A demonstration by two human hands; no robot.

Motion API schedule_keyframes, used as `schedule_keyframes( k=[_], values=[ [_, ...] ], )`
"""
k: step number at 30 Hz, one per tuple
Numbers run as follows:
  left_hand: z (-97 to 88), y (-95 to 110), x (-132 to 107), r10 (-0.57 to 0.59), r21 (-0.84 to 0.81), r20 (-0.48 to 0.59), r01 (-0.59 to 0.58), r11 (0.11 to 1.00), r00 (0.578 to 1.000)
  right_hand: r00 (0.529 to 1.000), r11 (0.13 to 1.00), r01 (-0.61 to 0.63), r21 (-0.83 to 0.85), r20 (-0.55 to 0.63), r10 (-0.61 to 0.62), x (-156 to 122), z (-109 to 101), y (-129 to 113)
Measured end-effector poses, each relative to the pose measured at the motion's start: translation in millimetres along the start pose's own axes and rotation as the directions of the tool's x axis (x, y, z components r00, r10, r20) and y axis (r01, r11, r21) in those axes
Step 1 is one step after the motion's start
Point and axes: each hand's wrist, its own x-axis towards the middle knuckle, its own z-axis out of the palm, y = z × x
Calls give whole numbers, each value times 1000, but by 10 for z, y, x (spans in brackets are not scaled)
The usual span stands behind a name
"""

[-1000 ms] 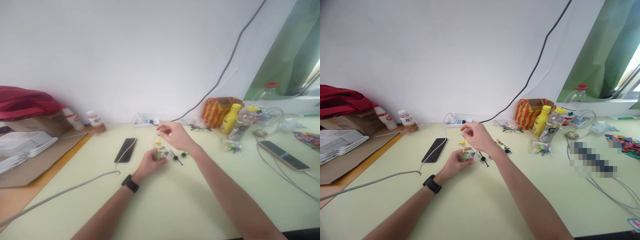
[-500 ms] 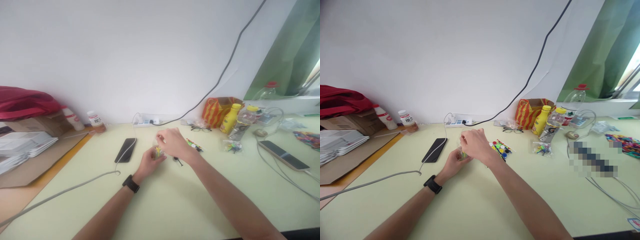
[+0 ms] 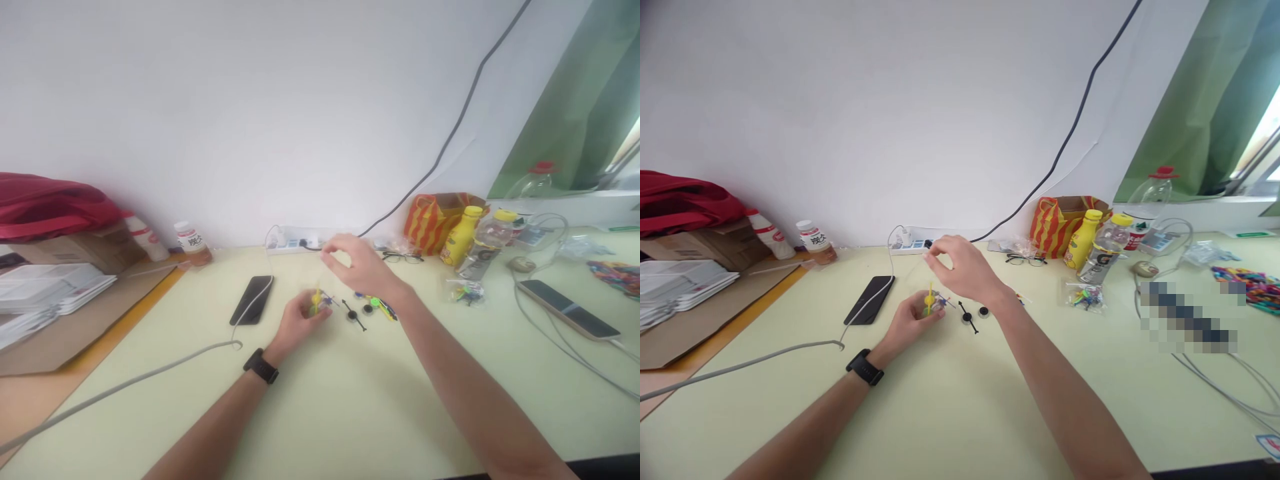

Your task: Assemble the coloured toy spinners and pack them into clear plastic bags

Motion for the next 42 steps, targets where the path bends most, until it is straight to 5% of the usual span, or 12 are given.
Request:
schedule_keyframes(
  k=[3,5,7,10,15,21,27,29,33,37,42],
  values=[
    [-19,-34,15,-16,-46,-15,15,999,1000,984,973,-180,-144,-42,176,4,-38,162],
    [-35,-61,23,-8,-51,-15,7,999,1000,931,921,-302,-248,132,341,-18,-25,304],
    [-47,-82,29,-6,-30,-19,6,1000,1000,824,885,-337,-320,355,442,-50,45,433],
    [-60,-104,37,-2,-6,-41,2,1000,999,727,871,-335,-360,489,482,-98,245,547],
    [-65,-149,51,-85,51,-54,87,995,995,643,857,-329,-397,570,511,-121,495,591],
    [-48,-172,48,-125,-49,-52,123,991,991,605,854,-291,-432,608,514,-61,356,600],
    [-68,-170,56,-157,-96,-101,147,984,983,425,801,-246,-546,681,596,-78,391,572],
    [-80,-176,65,-166,-122,-110,153,981,980,398,788,-240,-567,683,613,-81,423,561],
    [-83,-172,67,-168,-111,-105,156,981,980,461,806,-257,-533,665,587,-68,324,564],
    [-60,-164,53,-201,-150,-56,191,970,978,565,851,-305,-427,638,522,-48,-26,593],
    [-32,-206,49,-167,-133,-106,153,979,980,840,942,-290,-169,428,335,-61,-462,472]
  ],
)
